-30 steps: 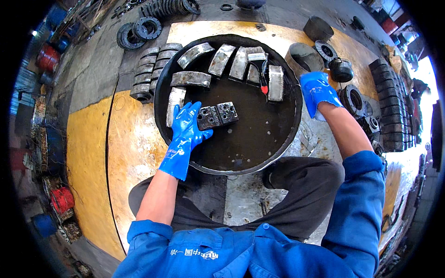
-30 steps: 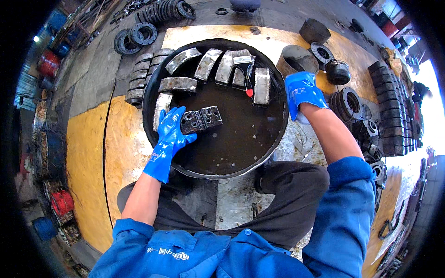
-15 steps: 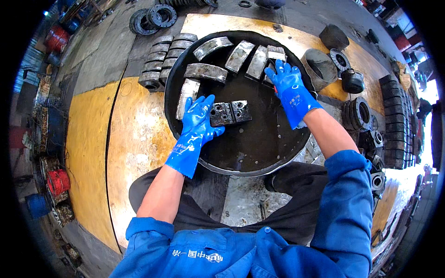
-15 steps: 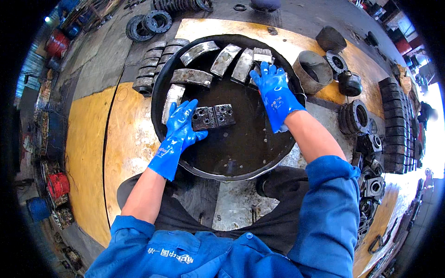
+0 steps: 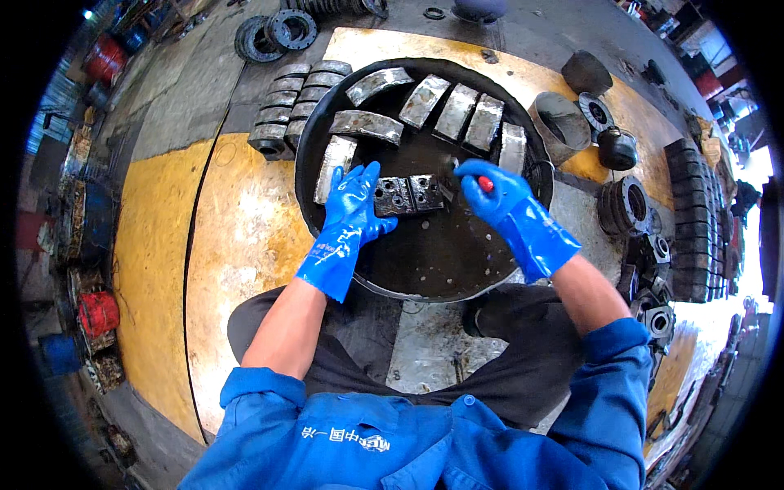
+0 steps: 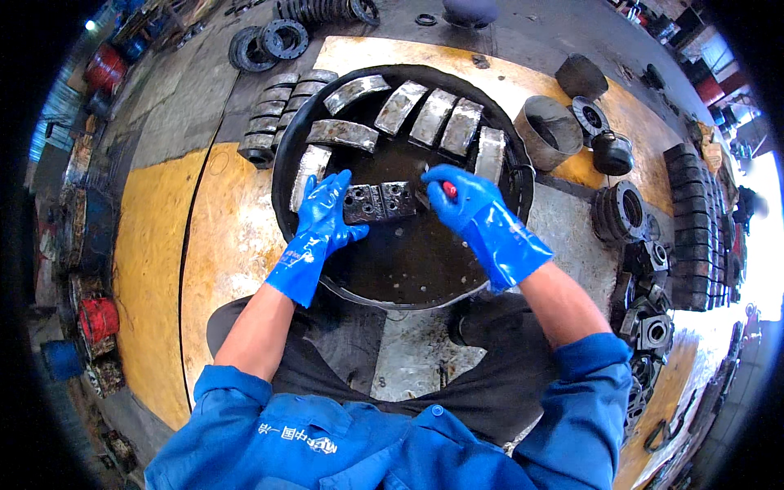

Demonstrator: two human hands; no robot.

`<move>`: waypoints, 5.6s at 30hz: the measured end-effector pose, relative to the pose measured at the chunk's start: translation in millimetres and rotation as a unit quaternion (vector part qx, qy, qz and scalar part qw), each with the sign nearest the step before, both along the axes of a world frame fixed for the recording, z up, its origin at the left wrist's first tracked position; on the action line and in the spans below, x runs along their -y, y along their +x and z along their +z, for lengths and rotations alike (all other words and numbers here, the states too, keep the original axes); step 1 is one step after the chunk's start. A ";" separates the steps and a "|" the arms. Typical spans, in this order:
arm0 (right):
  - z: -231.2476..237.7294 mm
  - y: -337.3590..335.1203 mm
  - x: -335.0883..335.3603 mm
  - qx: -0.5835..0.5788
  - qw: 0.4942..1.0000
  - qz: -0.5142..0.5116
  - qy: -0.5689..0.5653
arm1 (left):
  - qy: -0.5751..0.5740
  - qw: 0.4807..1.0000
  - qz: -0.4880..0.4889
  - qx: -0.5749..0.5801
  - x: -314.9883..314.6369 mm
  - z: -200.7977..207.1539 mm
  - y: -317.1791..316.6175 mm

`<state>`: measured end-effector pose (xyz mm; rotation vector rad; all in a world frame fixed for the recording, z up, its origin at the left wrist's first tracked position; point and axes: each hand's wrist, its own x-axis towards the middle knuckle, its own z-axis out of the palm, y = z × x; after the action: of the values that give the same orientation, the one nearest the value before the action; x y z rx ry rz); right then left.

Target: The person cleans metal components by dipping them into a tub of fluid and scrubbing them with a brush.

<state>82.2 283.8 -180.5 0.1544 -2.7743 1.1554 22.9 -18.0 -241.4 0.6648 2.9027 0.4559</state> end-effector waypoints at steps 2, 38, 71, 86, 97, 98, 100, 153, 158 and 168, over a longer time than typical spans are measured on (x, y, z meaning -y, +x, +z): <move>-33.7 10.9 -9.6 0.123 0.989 -0.047 -0.069 | -0.009 1.000 0.001 0.008 -7.2 2.4 -2.1; 7.0 23.8 42.6 -0.146 0.980 0.125 0.041 | -0.014 1.000 0.017 0.003 -6.5 -6.0 -1.5; -49.4 -1.6 -0.3 0.094 0.986 -0.043 -0.128 | 0.032 0.999 0.001 -0.021 -1.3 -20.2 -0.8; -9.4 -22.7 43.5 0.181 0.909 -0.135 -0.350 | 0.117 0.992 0.015 0.040 1.0 -57.7 -9.3; 6.5 -17.7 72.9 0.110 0.927 -0.090 -0.348 | 0.397 0.898 0.049 0.183 36.5 -132.0 -41.6; 2.9 -18.8 66.0 0.102 0.930 -0.115 -0.334 | 0.350 0.925 0.041 0.141 23.1 -120.8 -34.7; -2.2 -16.3 61.4 0.069 0.930 -0.125 -0.339 | 0.220 0.973 0.025 0.058 5.3 -85.6 -18.4; 19.5 4.5 63.2 0.042 0.961 -0.075 -0.264 | 0.015 1.000 0.018 -0.018 -5.1 -29.7 -0.1; 19.7 0.8 47.8 0.099 0.975 -0.052 -0.192 | 0.004 1.000 0.010 -0.011 -6.9 -15.0 1.7; 22.9 13.9 53.9 0.035 0.985 -0.024 -0.166 | 0.002 1.000 -0.001 -0.012 -9.9 -16.2 0.6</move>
<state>96.1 229.9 -157.6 0.0135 -2.5761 1.6148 23.5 -8.1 -257.5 0.6784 2.9244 0.4578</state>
